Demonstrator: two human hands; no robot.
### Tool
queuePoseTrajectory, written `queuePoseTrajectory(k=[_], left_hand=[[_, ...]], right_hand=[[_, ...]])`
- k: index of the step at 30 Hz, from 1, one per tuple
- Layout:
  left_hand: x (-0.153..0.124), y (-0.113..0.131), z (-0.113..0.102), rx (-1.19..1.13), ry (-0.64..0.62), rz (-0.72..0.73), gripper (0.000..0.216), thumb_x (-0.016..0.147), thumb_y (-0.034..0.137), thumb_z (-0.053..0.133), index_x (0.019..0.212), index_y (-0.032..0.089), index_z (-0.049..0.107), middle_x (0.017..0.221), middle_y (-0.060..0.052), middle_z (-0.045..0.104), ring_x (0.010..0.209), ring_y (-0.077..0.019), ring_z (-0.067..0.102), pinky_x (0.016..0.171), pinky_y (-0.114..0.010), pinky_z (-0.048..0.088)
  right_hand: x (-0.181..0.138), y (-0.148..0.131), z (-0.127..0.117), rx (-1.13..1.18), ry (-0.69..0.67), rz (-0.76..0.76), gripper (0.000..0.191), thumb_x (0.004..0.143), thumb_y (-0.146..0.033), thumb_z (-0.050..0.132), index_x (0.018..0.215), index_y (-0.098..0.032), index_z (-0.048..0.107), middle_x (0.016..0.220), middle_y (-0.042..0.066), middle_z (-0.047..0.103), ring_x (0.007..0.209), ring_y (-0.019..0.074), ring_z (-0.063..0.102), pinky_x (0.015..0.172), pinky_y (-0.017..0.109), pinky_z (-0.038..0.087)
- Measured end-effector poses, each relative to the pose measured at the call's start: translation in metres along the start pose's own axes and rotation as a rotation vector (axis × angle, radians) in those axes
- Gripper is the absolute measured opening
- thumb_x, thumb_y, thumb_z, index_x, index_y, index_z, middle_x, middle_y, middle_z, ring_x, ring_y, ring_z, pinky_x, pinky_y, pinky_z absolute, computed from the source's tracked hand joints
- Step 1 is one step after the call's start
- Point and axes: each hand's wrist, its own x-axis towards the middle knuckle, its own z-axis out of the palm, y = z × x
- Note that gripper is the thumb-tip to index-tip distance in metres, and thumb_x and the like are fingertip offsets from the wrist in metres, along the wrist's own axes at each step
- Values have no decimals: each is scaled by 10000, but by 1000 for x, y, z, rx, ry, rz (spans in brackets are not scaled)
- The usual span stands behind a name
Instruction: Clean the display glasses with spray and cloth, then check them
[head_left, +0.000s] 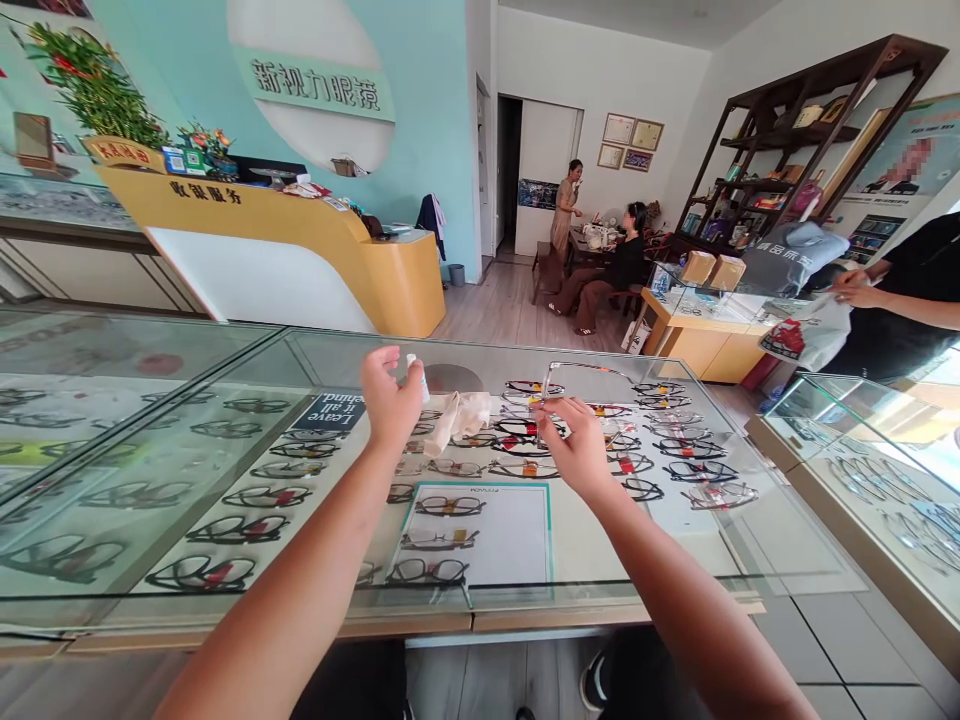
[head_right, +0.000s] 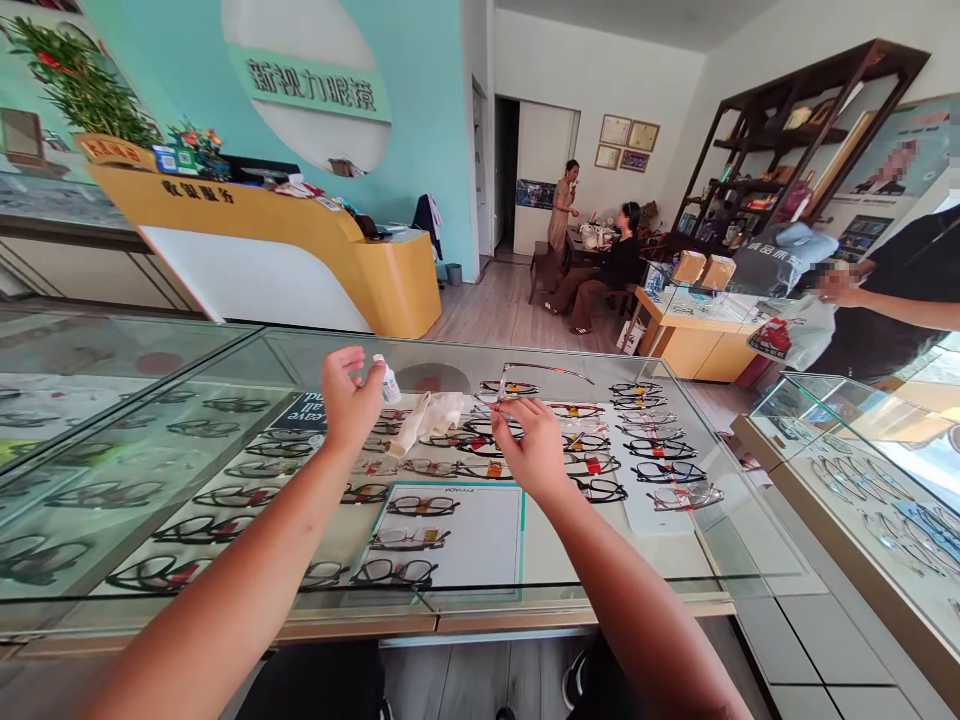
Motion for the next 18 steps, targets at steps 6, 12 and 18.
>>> queuePoseTrajectory(k=[6,12,18], left_hand=[[6,-35,15,50,-163,-265,619,923,312,757,1490,205,532,1507,-181,668,1403,-335,666,1220,-491,522],[1,-41,18,41,-288,-336,361,824,278,755,1171,223,673,1215,-143,803,1144,-373,758,1155,-563,552],[-7,-10,17,-154,-343,-329,312,779,338,702,1077,262,647,1072,-75,736,1061,-310,713,995,-461,614]], right_hand=[[1,0,-1,15,33,-3,213,1102,-322,618,1053,-267,818,1077,66,891,983,295,765,923,466,556],[1,0,-1,48,12,2,211,1105,-321,614,1060,-268,813,1087,64,890,971,285,766,939,461,562],[2,0,-3,91,13,35,245,1123,-352,589,1096,-269,817,1084,64,883,988,280,755,936,448,572]])
